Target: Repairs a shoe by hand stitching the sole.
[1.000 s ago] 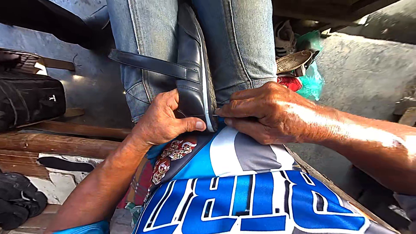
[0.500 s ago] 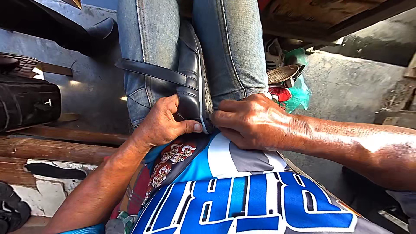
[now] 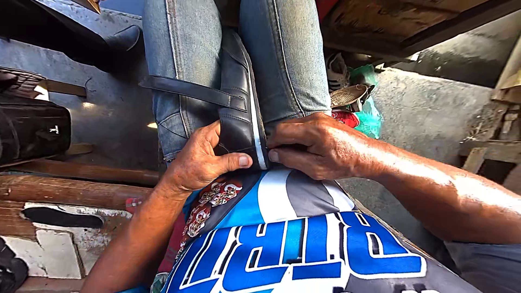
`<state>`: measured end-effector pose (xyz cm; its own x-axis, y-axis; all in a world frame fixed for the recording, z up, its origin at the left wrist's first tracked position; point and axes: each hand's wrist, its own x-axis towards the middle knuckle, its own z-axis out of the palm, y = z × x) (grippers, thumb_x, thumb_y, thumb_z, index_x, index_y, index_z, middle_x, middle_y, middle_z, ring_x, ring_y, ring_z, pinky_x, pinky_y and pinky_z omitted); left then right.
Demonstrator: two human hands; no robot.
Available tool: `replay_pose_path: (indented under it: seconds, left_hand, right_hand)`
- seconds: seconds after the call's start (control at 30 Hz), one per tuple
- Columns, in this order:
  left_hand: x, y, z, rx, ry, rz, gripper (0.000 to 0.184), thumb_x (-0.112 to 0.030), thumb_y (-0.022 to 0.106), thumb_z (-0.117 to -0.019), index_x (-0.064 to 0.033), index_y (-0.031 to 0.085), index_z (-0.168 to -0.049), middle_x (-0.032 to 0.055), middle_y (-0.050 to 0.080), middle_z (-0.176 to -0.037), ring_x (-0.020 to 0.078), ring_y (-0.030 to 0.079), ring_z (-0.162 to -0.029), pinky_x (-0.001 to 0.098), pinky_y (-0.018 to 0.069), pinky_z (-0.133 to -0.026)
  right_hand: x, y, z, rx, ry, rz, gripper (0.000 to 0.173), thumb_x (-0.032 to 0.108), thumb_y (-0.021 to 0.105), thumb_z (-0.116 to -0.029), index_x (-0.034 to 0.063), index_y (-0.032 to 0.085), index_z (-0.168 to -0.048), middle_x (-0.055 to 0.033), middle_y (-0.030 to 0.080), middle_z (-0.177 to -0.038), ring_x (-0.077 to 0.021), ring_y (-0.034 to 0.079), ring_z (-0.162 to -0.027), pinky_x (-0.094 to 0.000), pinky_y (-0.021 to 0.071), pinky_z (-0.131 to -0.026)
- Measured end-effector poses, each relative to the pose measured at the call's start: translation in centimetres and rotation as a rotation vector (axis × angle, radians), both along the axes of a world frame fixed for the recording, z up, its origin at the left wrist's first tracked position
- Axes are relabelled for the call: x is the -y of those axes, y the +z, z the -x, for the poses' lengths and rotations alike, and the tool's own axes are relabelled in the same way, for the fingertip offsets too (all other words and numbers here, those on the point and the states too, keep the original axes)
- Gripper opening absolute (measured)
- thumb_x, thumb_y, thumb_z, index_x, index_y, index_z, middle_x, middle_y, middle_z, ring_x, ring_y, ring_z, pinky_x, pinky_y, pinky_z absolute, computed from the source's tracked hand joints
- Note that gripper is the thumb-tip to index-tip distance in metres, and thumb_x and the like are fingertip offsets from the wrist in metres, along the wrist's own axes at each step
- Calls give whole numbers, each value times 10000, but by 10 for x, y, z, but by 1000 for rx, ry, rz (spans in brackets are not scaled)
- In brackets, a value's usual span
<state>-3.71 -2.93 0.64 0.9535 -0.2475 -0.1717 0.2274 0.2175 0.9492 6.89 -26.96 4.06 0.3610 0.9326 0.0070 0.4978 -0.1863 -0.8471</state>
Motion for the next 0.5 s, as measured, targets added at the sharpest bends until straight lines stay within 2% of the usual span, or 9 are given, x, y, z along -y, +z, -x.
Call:
replay_pose_path:
  seconds: [0.13, 0.2, 0.27, 0.3, 0.37, 0.43, 0.47, 0.5]
  left_hand:
    - [-1, 4, 1, -43, 9, 74, 360, -3, 756, -858, -10, 620, -1191, 73, 714, -1020, 130, 712, -894, 280, 622, -793]
    - [-4, 8, 2, -65, 18, 56, 358, -61, 762, -880, -17, 612, -1201, 75, 708, -1031, 134, 709, -909, 282, 620, -797]
    - [-13, 16, 5, -47, 75, -63, 323, -215, 757, -919, -71, 615, -1171, 25, 681, -1013, 106, 679, -894, 261, 600, -785]
    - [-22, 20, 7, -27, 124, -132, 278, -279, 713, -954, -111, 632, -1160, -11, 667, -1007, 94, 663, -890, 261, 588, -789]
    - [-51, 22, 16, 28, 237, -206, 232, -360, 561, -1046, -171, 678, -1113, -32, 694, -1040, 140, 689, -972, 358, 597, -896]
    - [-92, 17, 31, 98, 392, -269, 282, -297, 444, -1093, -144, 672, -1029, 12, 691, -1086, 225, 685, -1066, 457, 571, -982]
    - [-108, 16, 39, 112, 494, -404, 261, -229, 448, -1082, -108, 662, -992, 39, 677, -1135, 236, 674, -1091, 456, 568, -985]
    - [-121, 15, 45, 107, 579, -665, 216, -206, 511, -1062, -71, 660, -981, 57, 649, -1198, 215, 655, -1112, 419, 566, -975]
  right_hand:
    - [5, -2, -6, -88, -4, -53, 187, 168, 571, -1003, 56, 720, -983, 31, 673, -829, 4, 616, -747, -182, 513, -640]
    - [6, -3, -9, -128, -13, -66, 218, 184, 554, -1031, 49, 720, -992, 31, 673, -827, 13, 613, -739, -173, 507, -629]
    - [9, -3, -12, -165, -24, -67, 238, 175, 526, -1047, 41, 715, -991, 27, 663, -832, 16, 601, -741, -166, 493, -629]
    - [10, -3, -13, -180, -29, -65, 235, 169, 525, -1048, 40, 715, -998, 28, 666, -841, 20, 604, -748, -161, 498, -635]
    - [12, -2, -15, -207, -33, -47, 212, 170, 537, -1042, 49, 711, -1026, 39, 672, -859, 27, 611, -757, -152, 508, -642]
    - [13, 0, -16, -212, -34, -6, 182, 177, 547, -1034, 74, 697, -1044, 59, 665, -854, 28, 612, -747, -155, 514, -624]
    - [12, 2, -16, -193, -36, 25, 169, 185, 553, -1024, 93, 695, -1028, 73, 655, -823, 29, 606, -714, -156, 510, -589]
    - [11, 5, -16, -168, -28, 66, 154, 192, 557, -1017, 113, 689, -1009, 87, 636, -788, 28, 590, -677, -163, 494, -554]
